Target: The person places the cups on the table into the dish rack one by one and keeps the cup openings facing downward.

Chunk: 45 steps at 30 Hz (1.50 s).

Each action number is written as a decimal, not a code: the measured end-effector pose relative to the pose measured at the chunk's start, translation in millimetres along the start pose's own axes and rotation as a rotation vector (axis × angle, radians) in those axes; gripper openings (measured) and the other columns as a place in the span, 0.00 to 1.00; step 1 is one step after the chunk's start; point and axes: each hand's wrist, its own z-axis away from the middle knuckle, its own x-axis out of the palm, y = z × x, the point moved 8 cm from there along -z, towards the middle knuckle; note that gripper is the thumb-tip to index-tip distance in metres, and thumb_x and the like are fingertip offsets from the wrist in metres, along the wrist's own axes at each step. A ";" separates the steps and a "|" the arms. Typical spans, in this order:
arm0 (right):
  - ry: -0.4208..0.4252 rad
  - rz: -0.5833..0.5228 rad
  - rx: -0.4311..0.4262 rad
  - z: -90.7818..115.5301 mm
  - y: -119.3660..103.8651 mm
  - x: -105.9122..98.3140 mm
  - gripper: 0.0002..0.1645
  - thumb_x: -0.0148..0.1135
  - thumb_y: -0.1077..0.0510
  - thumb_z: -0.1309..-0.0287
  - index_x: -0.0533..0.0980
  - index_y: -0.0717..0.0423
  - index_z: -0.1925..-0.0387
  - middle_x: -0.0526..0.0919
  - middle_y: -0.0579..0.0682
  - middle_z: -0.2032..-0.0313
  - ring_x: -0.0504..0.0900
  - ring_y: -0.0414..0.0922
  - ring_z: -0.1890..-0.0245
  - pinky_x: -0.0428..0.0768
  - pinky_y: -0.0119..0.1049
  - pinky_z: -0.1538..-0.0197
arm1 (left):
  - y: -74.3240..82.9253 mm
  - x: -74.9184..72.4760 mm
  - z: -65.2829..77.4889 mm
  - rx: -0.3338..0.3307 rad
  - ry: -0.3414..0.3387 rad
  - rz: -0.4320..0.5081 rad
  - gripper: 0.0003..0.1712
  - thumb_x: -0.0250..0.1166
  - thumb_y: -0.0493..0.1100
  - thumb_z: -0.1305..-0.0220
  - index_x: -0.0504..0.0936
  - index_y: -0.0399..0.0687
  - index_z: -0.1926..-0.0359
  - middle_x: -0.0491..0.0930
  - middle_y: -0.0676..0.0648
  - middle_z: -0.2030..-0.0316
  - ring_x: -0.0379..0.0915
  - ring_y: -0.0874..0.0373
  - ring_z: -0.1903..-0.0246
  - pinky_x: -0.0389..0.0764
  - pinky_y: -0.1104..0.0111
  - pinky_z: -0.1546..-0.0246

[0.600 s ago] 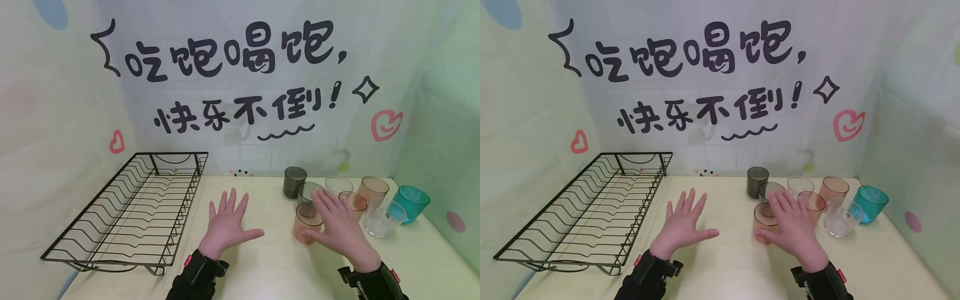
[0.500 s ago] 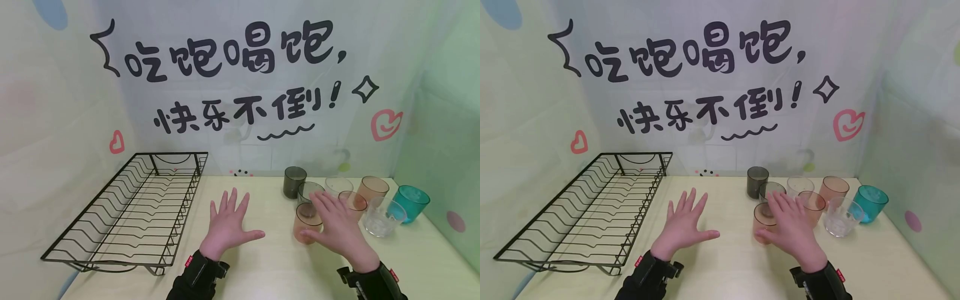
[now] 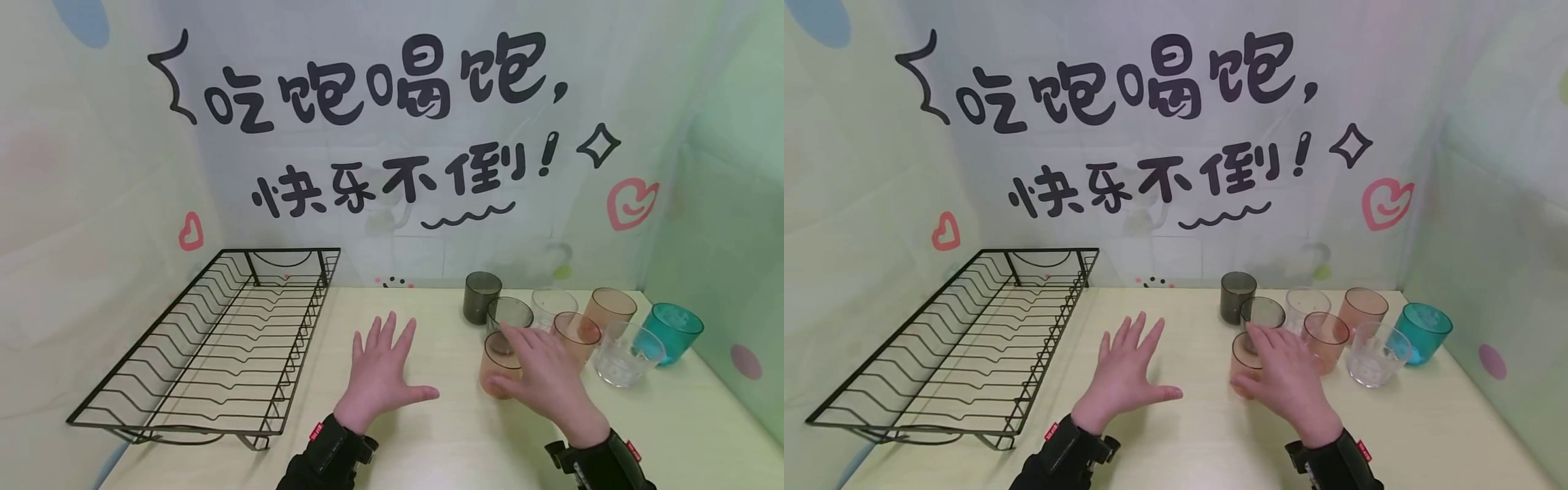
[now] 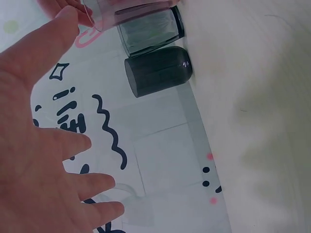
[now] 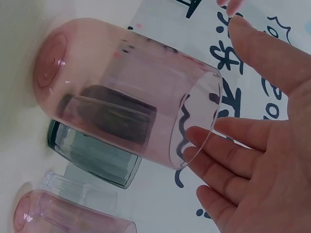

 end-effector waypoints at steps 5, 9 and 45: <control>-0.002 -0.014 -0.003 1.4 0.0 5.3 0.53 0.81 0.45 0.59 0.69 0.65 0.35 0.79 0.63 0.45 0.74 0.63 0.44 0.68 0.60 0.38 | 2.2 1.8 1.0 0.006 0.023 -0.014 0.68 0.73 0.75 0.61 0.56 0.53 0.23 0.51 0.36 0.25 0.42 0.34 0.27 0.43 0.34 0.33; 0.013 -0.009 -0.015 1.9 -0.7 7.4 0.50 0.81 0.45 0.59 0.71 0.64 0.37 0.80 0.62 0.47 0.75 0.62 0.45 0.69 0.60 0.39 | 3.1 3.9 1.8 0.003 0.026 -0.022 0.69 0.74 0.75 0.61 0.56 0.53 0.23 0.52 0.36 0.26 0.43 0.34 0.27 0.43 0.34 0.33; 0.142 0.054 -0.124 -0.5 -12.0 18.9 0.15 0.77 0.61 0.60 0.83 0.58 0.67 0.85 0.49 0.71 0.82 0.50 0.67 0.76 0.49 0.57 | 14.1 15.1 3.1 0.040 0.000 -0.013 0.67 0.75 0.74 0.61 0.60 0.51 0.24 0.57 0.35 0.28 0.47 0.33 0.29 0.49 0.34 0.34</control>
